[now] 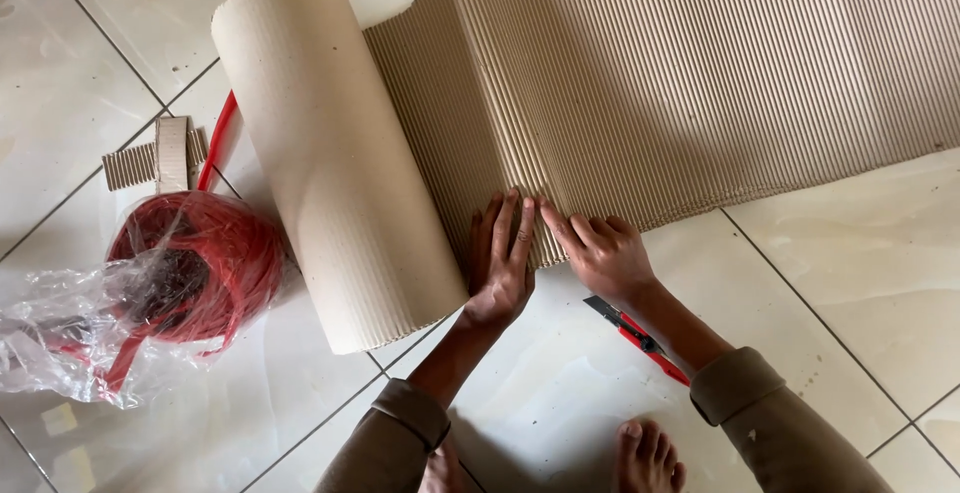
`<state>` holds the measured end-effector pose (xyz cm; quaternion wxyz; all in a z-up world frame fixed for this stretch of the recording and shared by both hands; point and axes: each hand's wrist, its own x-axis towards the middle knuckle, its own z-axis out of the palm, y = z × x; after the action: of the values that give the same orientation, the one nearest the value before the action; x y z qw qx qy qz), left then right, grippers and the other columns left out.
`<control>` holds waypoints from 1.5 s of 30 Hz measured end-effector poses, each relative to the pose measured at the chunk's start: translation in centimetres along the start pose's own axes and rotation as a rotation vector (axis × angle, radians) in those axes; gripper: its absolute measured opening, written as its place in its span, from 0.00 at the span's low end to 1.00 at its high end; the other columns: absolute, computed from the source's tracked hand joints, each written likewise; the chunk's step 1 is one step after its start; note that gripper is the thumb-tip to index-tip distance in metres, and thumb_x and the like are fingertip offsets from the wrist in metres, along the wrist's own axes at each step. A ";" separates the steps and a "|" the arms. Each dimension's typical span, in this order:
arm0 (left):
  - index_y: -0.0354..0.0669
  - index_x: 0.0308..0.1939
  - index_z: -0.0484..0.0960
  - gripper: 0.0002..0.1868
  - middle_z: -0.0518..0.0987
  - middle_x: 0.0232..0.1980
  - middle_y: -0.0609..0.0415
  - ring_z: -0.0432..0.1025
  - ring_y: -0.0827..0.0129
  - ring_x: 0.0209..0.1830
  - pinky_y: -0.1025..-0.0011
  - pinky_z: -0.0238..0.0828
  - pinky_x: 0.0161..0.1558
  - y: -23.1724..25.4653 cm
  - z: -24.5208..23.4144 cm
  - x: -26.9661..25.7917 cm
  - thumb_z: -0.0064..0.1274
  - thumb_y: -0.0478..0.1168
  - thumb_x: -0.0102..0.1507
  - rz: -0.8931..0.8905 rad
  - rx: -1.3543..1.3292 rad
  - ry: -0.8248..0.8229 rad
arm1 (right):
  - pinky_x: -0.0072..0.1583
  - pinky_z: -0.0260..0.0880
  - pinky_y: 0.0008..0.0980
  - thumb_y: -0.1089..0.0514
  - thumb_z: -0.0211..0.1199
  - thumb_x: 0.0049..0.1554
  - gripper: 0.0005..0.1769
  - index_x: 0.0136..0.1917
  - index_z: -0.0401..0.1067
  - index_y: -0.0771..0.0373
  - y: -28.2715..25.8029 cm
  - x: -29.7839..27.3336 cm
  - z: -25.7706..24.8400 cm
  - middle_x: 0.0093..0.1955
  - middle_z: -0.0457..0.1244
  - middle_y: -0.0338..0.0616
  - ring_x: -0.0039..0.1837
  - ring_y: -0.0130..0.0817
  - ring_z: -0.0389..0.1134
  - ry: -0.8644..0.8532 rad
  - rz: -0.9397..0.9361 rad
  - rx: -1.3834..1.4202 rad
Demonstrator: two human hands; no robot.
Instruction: Unrolling a large roll of corrugated cardboard and cutting it into smaller sheets using a utility knife on the floor.
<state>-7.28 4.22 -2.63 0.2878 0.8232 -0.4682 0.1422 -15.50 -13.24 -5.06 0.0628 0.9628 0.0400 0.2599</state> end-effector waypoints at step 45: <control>0.35 0.79 0.55 0.46 0.55 0.77 0.35 0.50 0.39 0.80 0.51 0.46 0.78 -0.3 -0.7 -1.4 0.41 0.24 0.53 -0.143 -0.460 -0.137 | 0.75 0.45 0.63 0.27 0.48 0.60 0.42 0.82 0.51 0.39 -3.2 -2.4 -1.3 0.77 0.54 0.44 0.78 0.50 0.53 -0.585 0.227 0.330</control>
<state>-7.67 5.72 -2.87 0.4446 0.7747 -0.4474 -0.0449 -18.43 -10.22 -5.58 -0.1141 0.9919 -0.0456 -0.0314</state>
